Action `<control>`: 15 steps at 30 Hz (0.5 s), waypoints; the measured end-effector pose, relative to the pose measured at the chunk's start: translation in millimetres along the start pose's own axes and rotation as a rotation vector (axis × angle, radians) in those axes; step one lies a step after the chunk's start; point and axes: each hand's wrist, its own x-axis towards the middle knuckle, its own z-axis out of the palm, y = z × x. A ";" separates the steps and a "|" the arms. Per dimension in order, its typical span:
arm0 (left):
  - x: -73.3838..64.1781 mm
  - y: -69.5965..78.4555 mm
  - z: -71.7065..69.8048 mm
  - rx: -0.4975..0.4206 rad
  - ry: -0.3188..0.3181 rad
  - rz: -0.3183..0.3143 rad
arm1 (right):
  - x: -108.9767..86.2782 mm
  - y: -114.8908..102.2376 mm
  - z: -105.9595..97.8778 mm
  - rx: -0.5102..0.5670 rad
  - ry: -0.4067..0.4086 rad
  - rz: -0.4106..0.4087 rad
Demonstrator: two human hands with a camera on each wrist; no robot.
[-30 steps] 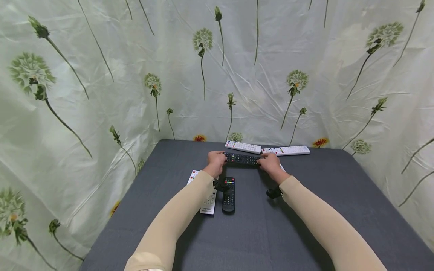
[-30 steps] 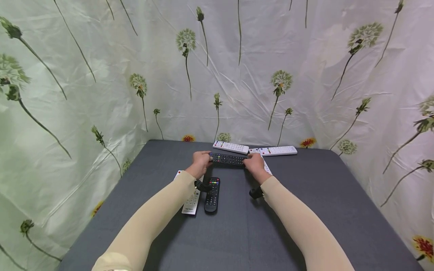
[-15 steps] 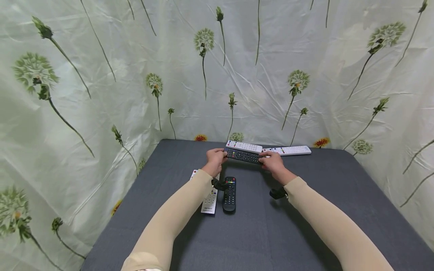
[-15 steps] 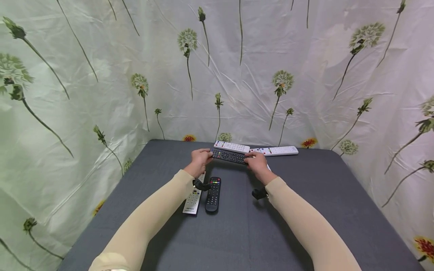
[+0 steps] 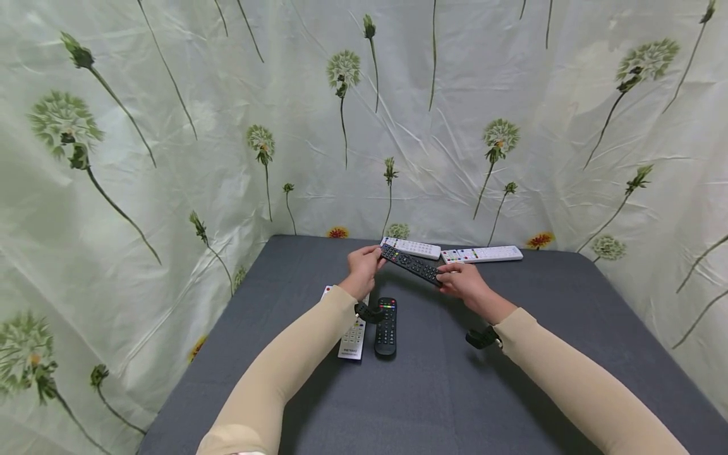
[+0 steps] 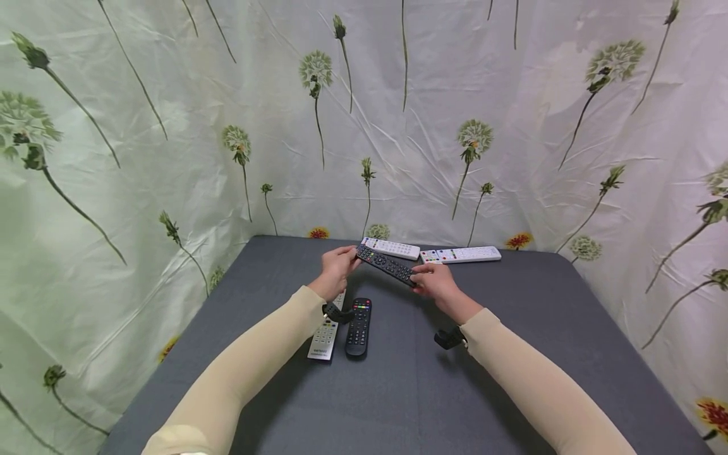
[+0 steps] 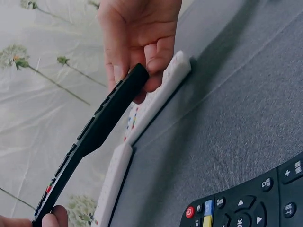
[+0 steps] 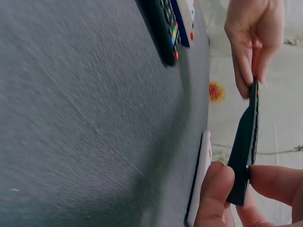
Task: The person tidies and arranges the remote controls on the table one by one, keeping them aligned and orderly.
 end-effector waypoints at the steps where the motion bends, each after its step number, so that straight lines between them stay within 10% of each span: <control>1: -0.8 0.7 1.1 -0.001 -0.003 0.002 | -2.4 0.8 -0.4 -0.002 -0.013 -0.003; 15: -17.3 1.4 8.8 0.001 -0.079 -0.046 | -37.3 7.7 -5.4 -0.063 -0.186 -0.028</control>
